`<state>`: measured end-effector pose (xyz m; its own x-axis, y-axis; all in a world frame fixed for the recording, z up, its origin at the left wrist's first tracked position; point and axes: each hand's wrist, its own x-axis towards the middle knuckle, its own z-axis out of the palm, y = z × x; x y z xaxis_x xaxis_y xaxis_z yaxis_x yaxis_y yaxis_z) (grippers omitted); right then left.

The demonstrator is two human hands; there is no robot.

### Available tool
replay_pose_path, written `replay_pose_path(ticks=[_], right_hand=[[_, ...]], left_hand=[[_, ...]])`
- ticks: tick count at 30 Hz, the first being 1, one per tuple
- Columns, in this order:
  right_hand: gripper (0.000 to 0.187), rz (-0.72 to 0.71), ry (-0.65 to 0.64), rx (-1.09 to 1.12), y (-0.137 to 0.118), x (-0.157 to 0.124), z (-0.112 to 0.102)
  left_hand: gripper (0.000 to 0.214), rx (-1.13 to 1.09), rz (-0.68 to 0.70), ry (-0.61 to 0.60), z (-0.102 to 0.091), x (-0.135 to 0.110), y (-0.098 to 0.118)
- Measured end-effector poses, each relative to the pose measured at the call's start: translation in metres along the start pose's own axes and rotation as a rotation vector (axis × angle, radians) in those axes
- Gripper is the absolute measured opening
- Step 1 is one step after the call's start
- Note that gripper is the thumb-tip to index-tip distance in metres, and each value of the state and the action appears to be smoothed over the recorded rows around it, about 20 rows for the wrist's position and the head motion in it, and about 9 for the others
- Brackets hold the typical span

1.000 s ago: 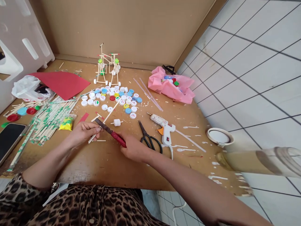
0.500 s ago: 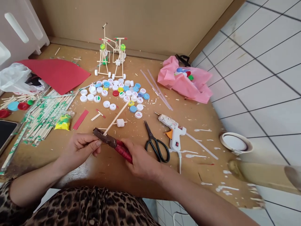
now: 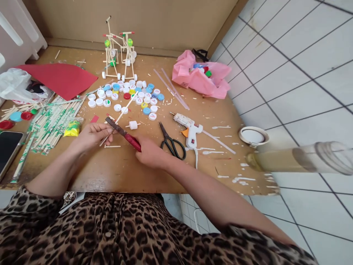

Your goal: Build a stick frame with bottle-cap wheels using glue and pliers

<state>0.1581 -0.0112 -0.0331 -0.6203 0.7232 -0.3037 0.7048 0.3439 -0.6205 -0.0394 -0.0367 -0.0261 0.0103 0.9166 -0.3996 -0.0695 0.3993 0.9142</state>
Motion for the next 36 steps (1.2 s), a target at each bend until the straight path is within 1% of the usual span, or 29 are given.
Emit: replay_pose_path(ticks=[3,8,12,17,19,22,28,31,36], right_hand=[[0.040,0.004,0.030,-0.007,-0.006,0.001,0.001],[0.035,-0.023,0.070,-0.046,-0.008,0.000,0.004],[0.037,-0.057,0.083,-0.066,-0.006,-0.001,0.006],[0.041,-0.031,0.099,-0.072,-0.008,-0.002,0.008],[0.045,-0.031,0.098,-0.058,-0.009,-0.003,0.007],[0.053,-0.071,0.083,-0.020,-0.010,-0.005,0.004],[0.058,-0.117,-0.008,0.016,-0.010,-0.006,-0.003],[0.054,-0.146,-0.006,0.035,-0.012,-0.007,-0.006],[0.042,-0.131,-0.014,0.057,-0.017,-0.010,-0.008]], left_hand=[[0.016,0.018,-0.004,0.020,0.000,0.002,0.003],[0.019,0.029,0.032,-0.015,-0.002,0.002,0.004],[0.017,0.032,0.048,-0.031,-0.003,0.001,0.003],[0.015,0.052,0.097,-0.042,-0.004,0.002,0.002],[0.014,0.064,0.117,-0.046,-0.004,0.003,0.003],[0.014,0.074,0.133,-0.047,-0.005,0.004,0.003],[0.017,0.078,0.108,-0.058,-0.007,0.003,0.002],[0.018,0.052,0.108,-0.058,-0.009,0.002,0.001],[0.022,0.043,0.105,-0.089,-0.011,-0.001,0.004]])
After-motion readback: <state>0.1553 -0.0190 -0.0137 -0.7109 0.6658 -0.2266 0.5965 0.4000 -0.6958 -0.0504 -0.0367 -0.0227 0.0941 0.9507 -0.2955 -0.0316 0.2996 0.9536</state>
